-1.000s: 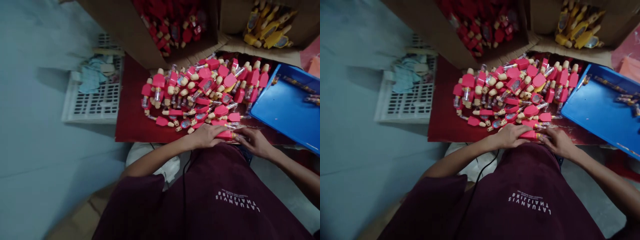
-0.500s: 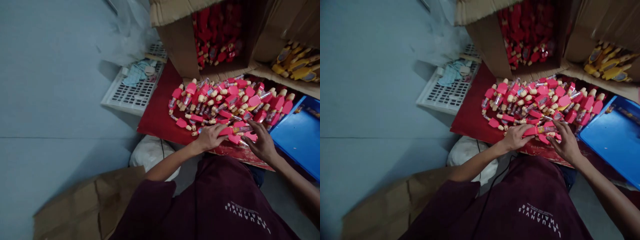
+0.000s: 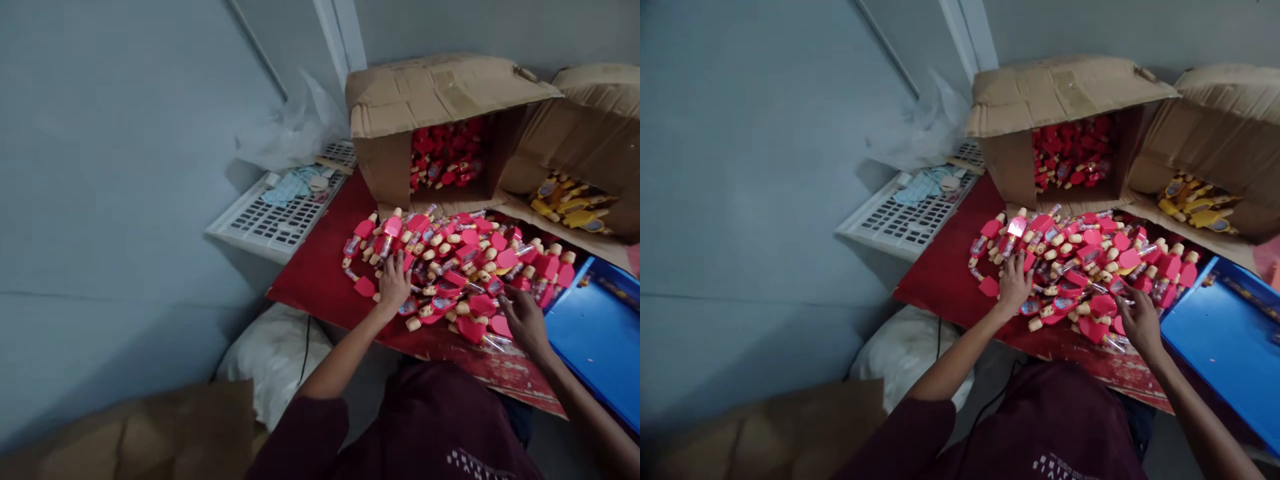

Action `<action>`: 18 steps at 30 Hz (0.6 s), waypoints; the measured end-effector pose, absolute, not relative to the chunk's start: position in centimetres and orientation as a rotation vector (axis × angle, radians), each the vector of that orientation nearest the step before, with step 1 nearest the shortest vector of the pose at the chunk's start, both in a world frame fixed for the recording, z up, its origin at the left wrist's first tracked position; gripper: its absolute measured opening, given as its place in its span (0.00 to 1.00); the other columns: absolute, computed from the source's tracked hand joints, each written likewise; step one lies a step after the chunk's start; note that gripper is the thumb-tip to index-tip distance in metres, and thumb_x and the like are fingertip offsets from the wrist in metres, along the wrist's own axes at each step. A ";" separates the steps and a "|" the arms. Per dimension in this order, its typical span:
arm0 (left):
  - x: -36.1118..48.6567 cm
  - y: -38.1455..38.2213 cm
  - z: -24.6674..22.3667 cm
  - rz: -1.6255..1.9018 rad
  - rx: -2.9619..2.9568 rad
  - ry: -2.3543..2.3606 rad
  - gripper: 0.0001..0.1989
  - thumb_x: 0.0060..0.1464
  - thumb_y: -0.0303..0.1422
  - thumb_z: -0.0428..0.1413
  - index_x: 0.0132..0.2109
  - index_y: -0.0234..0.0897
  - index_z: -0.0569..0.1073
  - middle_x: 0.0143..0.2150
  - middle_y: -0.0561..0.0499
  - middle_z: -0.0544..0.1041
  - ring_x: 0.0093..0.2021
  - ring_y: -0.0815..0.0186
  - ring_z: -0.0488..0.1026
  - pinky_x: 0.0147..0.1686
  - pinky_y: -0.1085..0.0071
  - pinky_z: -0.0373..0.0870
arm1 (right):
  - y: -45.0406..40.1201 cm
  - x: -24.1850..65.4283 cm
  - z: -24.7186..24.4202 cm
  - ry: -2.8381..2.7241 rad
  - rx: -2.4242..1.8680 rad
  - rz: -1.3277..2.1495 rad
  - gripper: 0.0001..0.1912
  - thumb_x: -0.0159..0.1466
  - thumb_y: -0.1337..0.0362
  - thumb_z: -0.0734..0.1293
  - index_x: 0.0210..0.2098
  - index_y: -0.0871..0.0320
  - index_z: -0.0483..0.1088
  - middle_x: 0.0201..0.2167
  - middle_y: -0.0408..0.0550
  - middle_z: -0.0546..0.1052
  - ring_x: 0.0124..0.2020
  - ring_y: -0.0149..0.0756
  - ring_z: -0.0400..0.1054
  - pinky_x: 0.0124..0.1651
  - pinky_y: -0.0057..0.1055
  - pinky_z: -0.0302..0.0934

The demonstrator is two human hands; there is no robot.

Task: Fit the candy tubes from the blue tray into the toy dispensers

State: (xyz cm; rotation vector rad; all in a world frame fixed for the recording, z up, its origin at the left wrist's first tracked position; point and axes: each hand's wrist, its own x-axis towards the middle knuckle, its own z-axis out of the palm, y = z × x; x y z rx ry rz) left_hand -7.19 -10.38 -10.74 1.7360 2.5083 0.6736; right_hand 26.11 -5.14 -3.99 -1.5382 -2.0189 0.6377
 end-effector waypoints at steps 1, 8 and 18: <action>-7.2 -10.5 -11.1 0.697 1.725 2.529 0.33 0.66 0.38 0.49 0.72 0.28 0.53 0.67 0.30 0.61 0.64 0.45 0.65 0.58 0.53 0.69 | -5.0 25.8 -4.4 -2.071 -1.505 0.548 0.24 0.66 0.46 0.64 0.51 0.57 0.73 0.45 0.60 0.79 0.46 0.54 0.74 0.46 0.51 0.70; -9.5 -11.7 -12.8 1.112 1.755 2.563 0.38 0.63 0.50 0.52 0.70 0.30 0.58 0.65 0.30 0.64 0.66 0.45 0.61 0.64 0.51 0.59 | -2.2 22.6 -4.3 -2.108 -1.405 0.347 0.26 0.67 0.46 0.62 0.53 0.59 0.72 0.48 0.60 0.76 0.46 0.49 0.71 0.51 0.49 0.67; -26.7 3.7 -10.0 1.207 0.995 2.466 0.35 0.65 0.41 0.51 0.70 0.25 0.50 0.70 0.26 0.57 0.65 0.53 0.65 0.63 0.58 0.62 | 14.1 19.7 -1.3 -2.073 -1.814 0.343 0.27 0.67 0.49 0.59 0.55 0.63 0.70 0.48 0.62 0.77 0.48 0.49 0.71 0.51 0.43 0.64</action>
